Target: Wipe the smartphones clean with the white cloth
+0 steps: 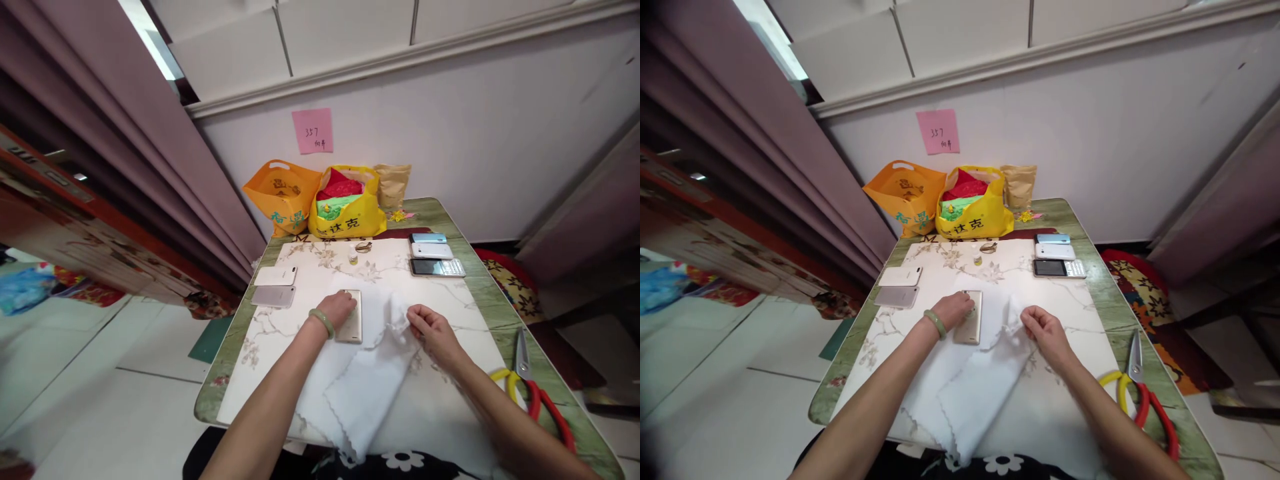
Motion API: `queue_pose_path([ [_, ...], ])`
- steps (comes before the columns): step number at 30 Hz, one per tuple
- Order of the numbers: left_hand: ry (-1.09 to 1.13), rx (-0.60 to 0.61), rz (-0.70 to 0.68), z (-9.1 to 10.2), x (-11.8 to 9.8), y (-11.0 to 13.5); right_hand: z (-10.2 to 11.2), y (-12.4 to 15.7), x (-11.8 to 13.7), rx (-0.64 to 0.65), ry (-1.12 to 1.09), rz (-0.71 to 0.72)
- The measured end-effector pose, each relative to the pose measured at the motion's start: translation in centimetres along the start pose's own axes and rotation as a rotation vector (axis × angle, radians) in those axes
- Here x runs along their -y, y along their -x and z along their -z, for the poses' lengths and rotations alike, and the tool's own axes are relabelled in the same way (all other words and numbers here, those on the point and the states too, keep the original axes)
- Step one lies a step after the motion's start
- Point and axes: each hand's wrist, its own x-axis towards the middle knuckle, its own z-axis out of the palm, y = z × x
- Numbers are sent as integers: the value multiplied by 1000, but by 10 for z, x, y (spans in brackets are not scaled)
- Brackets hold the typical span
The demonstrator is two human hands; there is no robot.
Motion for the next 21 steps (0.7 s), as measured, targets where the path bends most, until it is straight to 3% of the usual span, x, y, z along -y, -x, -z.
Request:
queue_pose_path([
  [6,55,-150,179,-27,-9,10,-30,-12,33,63,28,107],
  [9,92,-218,215,-34,-11,17,-59,-21,23,86,123,138],
  [13,261,-324,123,-44,-1,26,-90,-19,-3,167,534,222],
  [17,416,-412,49,-61,12,35,-97,-9,-11,251,872,361],
  [21,537,-410,106,-74,12,44,-91,-15,-7,142,1050,440],
])
